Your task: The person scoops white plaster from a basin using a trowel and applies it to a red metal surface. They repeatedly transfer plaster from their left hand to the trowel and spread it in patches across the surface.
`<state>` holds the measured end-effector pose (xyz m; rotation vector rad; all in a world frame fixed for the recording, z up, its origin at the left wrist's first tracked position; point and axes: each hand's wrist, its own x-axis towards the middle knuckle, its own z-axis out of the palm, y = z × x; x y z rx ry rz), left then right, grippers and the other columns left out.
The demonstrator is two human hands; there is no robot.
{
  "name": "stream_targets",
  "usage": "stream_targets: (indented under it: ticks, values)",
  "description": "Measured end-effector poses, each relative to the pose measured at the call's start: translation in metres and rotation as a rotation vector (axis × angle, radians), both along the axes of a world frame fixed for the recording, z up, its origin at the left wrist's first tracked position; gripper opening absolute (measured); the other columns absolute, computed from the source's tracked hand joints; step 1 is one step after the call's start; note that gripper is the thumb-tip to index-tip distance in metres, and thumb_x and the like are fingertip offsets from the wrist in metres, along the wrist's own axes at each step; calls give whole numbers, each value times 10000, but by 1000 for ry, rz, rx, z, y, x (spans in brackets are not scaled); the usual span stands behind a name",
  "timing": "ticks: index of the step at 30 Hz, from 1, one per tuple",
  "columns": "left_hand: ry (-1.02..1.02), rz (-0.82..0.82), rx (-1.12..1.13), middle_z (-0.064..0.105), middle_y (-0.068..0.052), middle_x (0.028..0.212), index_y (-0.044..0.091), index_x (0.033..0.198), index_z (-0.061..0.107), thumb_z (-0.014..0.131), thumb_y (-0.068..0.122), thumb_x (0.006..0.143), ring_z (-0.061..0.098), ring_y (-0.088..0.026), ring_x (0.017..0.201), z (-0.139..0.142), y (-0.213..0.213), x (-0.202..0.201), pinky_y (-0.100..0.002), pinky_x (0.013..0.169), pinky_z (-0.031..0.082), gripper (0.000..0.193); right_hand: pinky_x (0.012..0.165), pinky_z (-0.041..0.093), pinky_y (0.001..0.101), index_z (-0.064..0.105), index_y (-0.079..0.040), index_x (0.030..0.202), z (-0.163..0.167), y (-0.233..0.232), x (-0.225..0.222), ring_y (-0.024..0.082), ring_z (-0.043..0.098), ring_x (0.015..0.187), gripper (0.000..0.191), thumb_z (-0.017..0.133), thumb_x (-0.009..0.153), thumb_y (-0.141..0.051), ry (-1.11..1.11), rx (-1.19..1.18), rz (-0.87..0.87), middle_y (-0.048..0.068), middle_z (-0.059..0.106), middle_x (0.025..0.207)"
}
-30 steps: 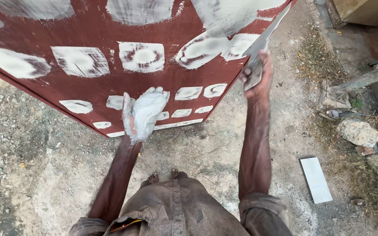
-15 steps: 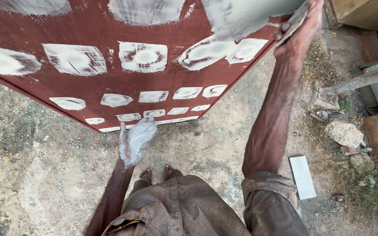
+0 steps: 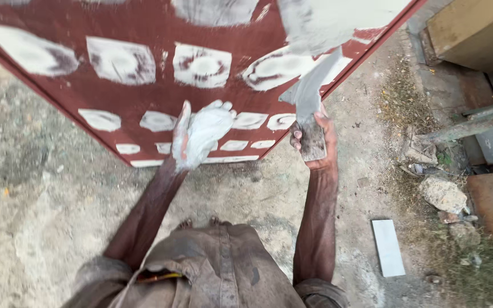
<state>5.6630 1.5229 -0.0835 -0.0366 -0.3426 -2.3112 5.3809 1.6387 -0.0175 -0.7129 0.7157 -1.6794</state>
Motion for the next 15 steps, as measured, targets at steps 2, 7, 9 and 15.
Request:
stream_targets:
  ticks: [2,7,9,15]
  values:
    - [23,-81,-12,482,-207,1554,-31,1523,401,437,615,1053,496,-334,1450,2,3,-4,-490,1240,436,800,565,549,385,406,-12,1330,-29,45,4,287,601,787,416,611,1056,-249,-254,74,86,153,595,1001]
    - [-121,-230,-171,503,-191,1582,-7,1576,395,364,667,1042,517,-293,1460,-4,17,-30,-455,1217,451,861,580,535,366,457,-44,1422,-77,115,39,269,582,785,478,624,1004,-204,-293,141,164,122,637,1063]
    - [-155,-296,-337,524,-216,1559,-9,1578,398,347,716,1022,532,-301,1445,-6,20,-42,-494,1210,474,915,551,539,356,462,-56,1469,-87,123,56,258,583,759,558,633,958,-204,-288,138,131,114,651,1108]
    - [-241,-478,-351,393,-198,1654,54,1631,308,296,802,944,407,-287,1528,-10,31,-72,-498,1263,343,1016,494,520,301,474,36,1403,-104,116,93,199,566,709,440,613,1100,-251,-463,131,201,168,634,1112]
